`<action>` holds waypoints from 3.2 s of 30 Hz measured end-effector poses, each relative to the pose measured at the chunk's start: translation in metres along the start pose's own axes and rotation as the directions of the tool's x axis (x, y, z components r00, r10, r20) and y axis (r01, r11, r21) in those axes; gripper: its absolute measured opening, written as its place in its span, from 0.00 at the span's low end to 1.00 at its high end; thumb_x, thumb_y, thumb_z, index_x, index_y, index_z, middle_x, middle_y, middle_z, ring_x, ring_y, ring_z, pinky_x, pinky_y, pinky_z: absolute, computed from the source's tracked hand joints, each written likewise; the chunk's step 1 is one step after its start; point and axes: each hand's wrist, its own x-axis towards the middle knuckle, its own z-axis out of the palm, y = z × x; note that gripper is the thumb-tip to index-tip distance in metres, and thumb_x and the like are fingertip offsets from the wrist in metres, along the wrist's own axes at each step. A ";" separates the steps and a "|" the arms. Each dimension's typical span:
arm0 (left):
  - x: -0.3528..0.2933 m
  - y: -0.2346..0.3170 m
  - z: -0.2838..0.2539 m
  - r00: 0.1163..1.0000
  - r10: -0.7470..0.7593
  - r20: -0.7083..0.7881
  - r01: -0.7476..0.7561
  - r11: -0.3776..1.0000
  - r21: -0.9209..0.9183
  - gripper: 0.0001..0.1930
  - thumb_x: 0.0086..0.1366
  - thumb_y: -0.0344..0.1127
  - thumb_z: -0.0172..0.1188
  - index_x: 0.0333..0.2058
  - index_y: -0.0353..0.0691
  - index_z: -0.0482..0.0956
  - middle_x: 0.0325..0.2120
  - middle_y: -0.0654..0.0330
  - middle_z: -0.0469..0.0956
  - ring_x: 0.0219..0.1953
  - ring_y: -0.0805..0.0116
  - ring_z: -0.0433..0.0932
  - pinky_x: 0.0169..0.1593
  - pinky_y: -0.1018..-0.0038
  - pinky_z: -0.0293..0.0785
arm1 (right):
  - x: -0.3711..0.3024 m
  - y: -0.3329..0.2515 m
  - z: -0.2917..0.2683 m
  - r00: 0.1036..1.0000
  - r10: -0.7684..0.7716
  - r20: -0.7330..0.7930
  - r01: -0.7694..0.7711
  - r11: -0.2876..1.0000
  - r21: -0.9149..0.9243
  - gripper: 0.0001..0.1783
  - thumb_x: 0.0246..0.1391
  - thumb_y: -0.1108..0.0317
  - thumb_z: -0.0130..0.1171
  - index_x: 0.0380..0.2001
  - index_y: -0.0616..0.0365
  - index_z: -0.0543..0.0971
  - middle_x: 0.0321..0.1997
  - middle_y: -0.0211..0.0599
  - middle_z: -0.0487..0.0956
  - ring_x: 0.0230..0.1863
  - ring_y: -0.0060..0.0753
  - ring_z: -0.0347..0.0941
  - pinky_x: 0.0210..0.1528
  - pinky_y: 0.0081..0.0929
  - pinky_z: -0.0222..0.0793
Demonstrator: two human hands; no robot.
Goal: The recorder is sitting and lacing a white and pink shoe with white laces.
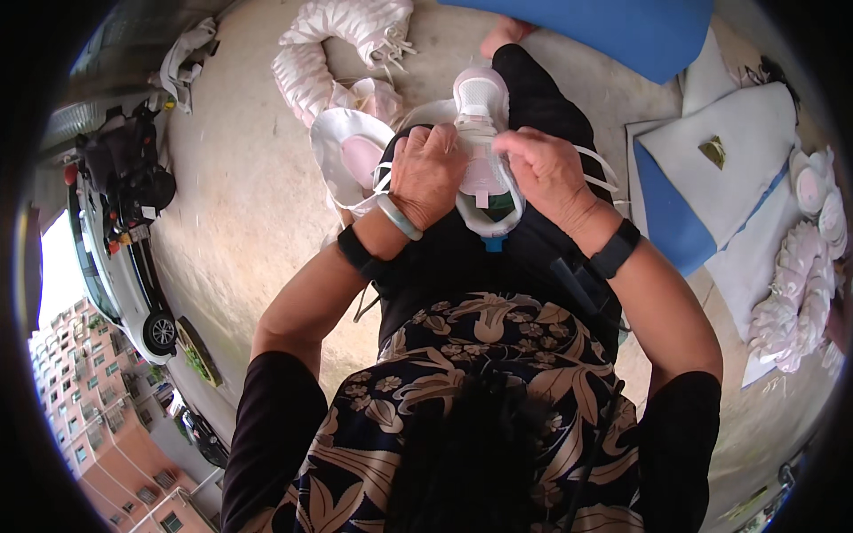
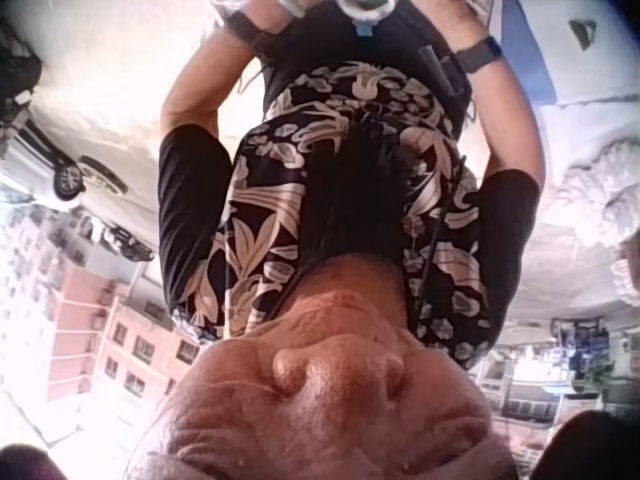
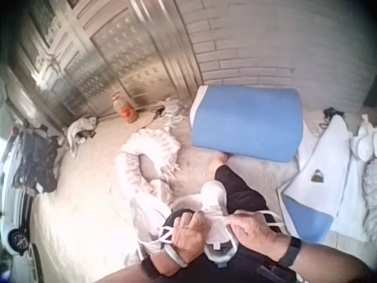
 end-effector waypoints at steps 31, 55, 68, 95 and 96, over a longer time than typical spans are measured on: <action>0.012 -0.023 0.020 0.993 -0.068 0.093 0.091 0.956 -0.278 0.06 0.44 0.27 0.58 0.25 0.43 0.77 0.46 0.51 0.67 0.43 0.50 0.69 0.43 0.62 0.68 | 0.005 0.006 0.026 0.986 0.081 0.148 -0.003 0.883 -0.469 0.06 0.40 0.69 0.53 0.25 0.58 0.71 0.29 0.38 0.69 0.30 0.41 0.72 0.30 0.35 0.69; -0.001 -0.021 0.018 0.990 -0.136 -0.029 0.109 0.886 -0.451 0.06 0.44 0.28 0.61 0.23 0.37 0.76 0.43 0.50 0.70 0.42 0.55 0.72 0.45 0.68 0.69 | -0.029 0.028 -0.055 0.911 0.397 -0.111 -0.392 0.918 0.063 0.04 0.49 0.75 0.52 0.22 0.58 0.70 0.16 0.18 0.60 0.20 0.12 0.54 0.21 0.15 0.51; -0.015 -0.031 -0.029 0.970 -0.229 0.087 0.232 0.745 -0.625 0.06 0.44 0.25 0.64 0.23 0.35 0.75 0.36 0.52 0.74 0.42 0.62 0.73 0.42 0.73 0.69 | -0.047 0.023 -0.081 0.983 0.185 0.004 -0.157 0.845 -0.512 0.06 0.41 0.74 0.53 0.27 0.57 0.71 0.28 0.40 0.69 0.29 0.47 0.69 0.29 0.35 0.65; -0.012 0.003 -0.031 0.989 0.066 0.130 0.006 0.874 -0.485 0.06 0.47 0.28 0.60 0.19 0.36 0.72 0.23 0.56 0.73 0.27 0.54 0.72 0.31 0.67 0.69 | 0.000 0.033 -0.027 0.995 0.031 0.095 0.004 0.936 -0.351 0.03 0.45 0.71 0.53 0.21 0.56 0.71 0.23 0.35 0.68 0.27 0.42 0.69 0.28 0.37 0.64; -0.014 0.002 -0.032 0.987 0.030 0.156 0.044 0.894 -0.446 0.06 0.48 0.28 0.60 0.18 0.36 0.72 0.22 0.56 0.72 0.26 0.55 0.71 0.30 0.67 0.68 | 0.000 0.034 -0.028 0.994 0.021 0.109 0.019 0.936 -0.351 0.03 0.45 0.71 0.53 0.21 0.56 0.71 0.23 0.35 0.68 0.27 0.42 0.69 0.28 0.36 0.64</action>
